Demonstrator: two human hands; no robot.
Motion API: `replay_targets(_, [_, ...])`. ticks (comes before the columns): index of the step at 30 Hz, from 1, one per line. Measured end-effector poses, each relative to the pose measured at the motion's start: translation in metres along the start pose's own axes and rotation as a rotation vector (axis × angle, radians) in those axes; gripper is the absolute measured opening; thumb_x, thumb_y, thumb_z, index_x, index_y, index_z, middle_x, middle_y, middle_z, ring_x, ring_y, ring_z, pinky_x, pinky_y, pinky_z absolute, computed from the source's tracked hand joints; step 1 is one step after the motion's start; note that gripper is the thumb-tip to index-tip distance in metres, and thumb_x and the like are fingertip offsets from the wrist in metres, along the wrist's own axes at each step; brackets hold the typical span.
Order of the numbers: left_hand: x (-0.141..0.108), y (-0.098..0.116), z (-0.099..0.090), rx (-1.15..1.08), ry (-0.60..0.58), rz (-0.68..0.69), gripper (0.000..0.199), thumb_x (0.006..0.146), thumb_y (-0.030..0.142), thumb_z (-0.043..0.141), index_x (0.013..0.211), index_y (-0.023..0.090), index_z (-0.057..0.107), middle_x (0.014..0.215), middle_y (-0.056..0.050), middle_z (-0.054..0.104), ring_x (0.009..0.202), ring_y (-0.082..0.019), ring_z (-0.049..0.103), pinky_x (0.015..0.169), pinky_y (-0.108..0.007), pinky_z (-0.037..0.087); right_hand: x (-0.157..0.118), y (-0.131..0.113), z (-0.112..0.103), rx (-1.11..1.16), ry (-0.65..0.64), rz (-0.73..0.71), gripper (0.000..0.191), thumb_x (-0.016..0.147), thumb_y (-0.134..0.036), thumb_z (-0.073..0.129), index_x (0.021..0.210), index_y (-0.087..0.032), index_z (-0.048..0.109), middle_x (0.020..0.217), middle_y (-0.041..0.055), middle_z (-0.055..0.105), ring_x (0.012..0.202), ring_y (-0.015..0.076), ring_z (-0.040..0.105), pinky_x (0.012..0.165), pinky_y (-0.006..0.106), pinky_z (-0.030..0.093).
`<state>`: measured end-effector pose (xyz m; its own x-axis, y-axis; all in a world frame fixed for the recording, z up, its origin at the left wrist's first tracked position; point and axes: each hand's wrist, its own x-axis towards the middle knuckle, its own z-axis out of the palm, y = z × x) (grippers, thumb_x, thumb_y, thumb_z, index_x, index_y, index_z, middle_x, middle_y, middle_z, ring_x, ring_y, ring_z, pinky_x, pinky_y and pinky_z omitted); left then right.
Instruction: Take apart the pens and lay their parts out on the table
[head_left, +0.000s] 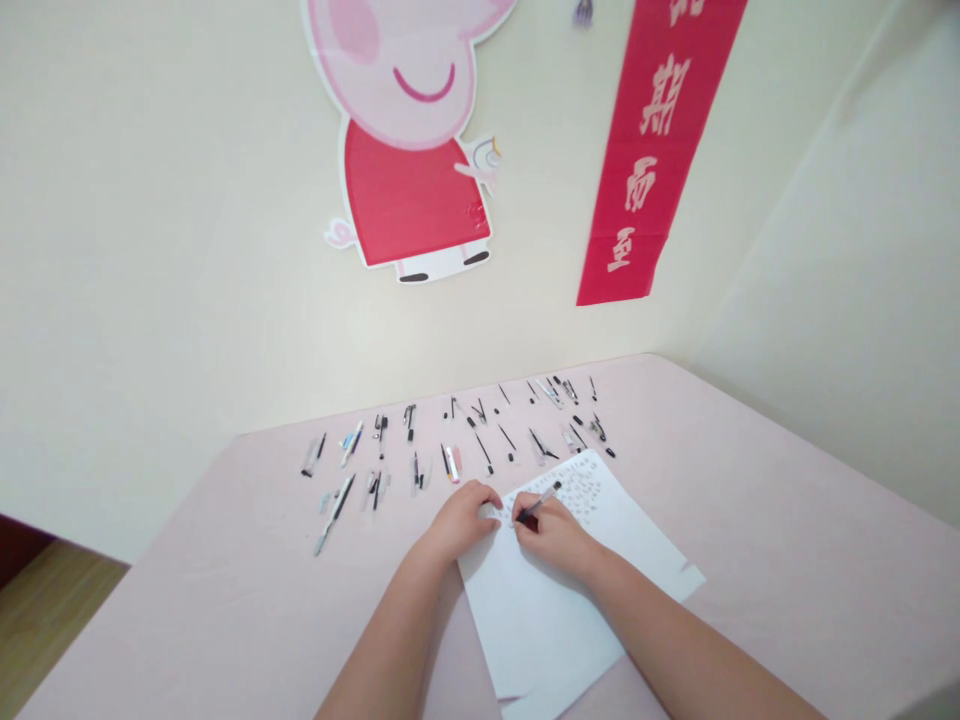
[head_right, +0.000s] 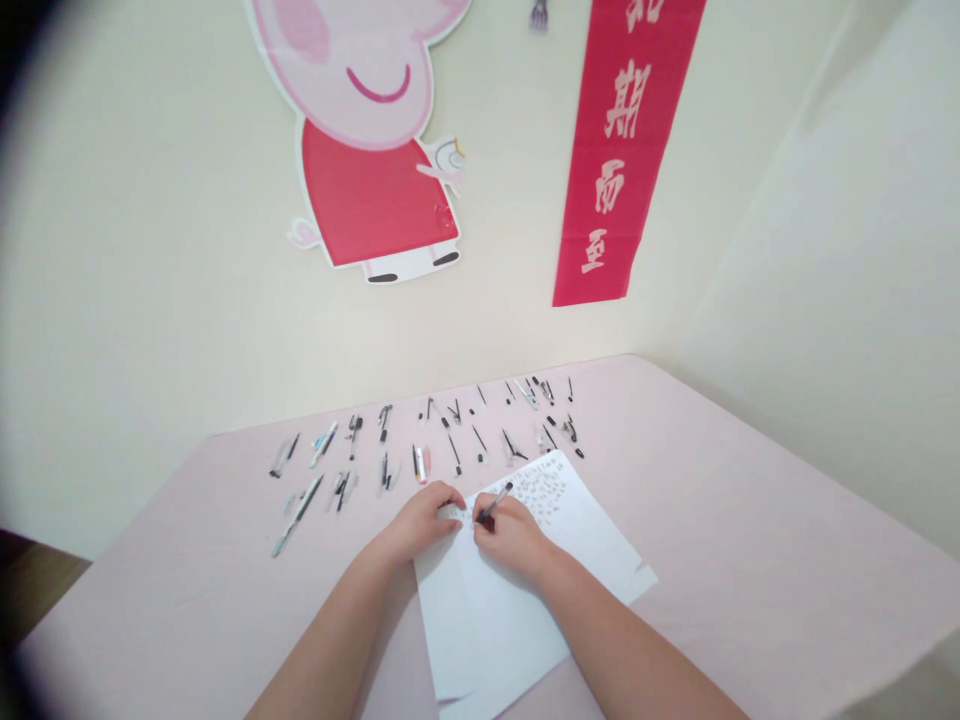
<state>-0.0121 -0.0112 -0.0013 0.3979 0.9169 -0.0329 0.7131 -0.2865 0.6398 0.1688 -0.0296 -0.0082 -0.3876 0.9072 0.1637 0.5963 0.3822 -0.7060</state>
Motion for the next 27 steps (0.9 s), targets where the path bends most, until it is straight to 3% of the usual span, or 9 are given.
replay_targets(15, [0.0, -0.001, 0.0, -0.015, -0.002, -0.018, 0.023, 0.065, 0.012, 0.058, 0.087, 0.019, 0.062, 0.09, -0.002, 0.06, 0.09, -0.017, 0.054, 0.083, -0.028, 0.04, 0.004, 0.007, -0.002, 0.246, 0.088, 0.088, 0.008, 0.07, -0.018, 0.046, 0.071, -0.019, 0.054, 0.059, -0.004, 0.05, 0.058, 0.0122, 0.048, 0.058, 0.023, 0.038])
replay_targets(20, [-0.001, 0.002, -0.006, -0.142, 0.009, -0.035, 0.029, 0.063, 0.007, 0.054, 0.089, 0.018, 0.059, 0.086, -0.001, 0.06, 0.084, -0.015, 0.054, 0.077, -0.026, 0.042, 0.005, 0.007, -0.01, 0.3, 0.167, 0.087, 0.013, 0.074, -0.021, 0.045, 0.078, -0.019, 0.057, 0.071, -0.0007, 0.058, 0.066, 0.014, 0.052, 0.062, 0.025, 0.042])
replay_targets(23, [-0.001, 0.008, -0.011, -0.172, 0.023, -0.058, 0.036, 0.062, 0.003, 0.05, 0.095, 0.018, 0.056, 0.083, 0.0, 0.059, 0.078, -0.013, 0.054, 0.072, -0.024, 0.042, 0.005, 0.005, -0.013, 0.331, 0.244, 0.078, 0.02, 0.079, -0.028, 0.045, 0.088, -0.018, 0.06, 0.078, 0.0021, 0.061, 0.07, 0.0153, 0.055, 0.064, 0.026, 0.044])
replay_targets(27, [-0.003, 0.018, -0.016, -0.116, 0.037, -0.038, 0.037, 0.062, 0.0, 0.046, 0.092, 0.017, 0.058, 0.083, -0.002, 0.059, 0.079, -0.013, 0.053, 0.073, -0.024, 0.042, 0.003, 0.002, -0.011, 0.382, 0.293, 0.11, 0.035, 0.085, -0.036, 0.037, 0.108, -0.017, 0.056, 0.086, 0.0048, 0.064, 0.051, 0.0109, 0.049, 0.05, 0.023, 0.042])
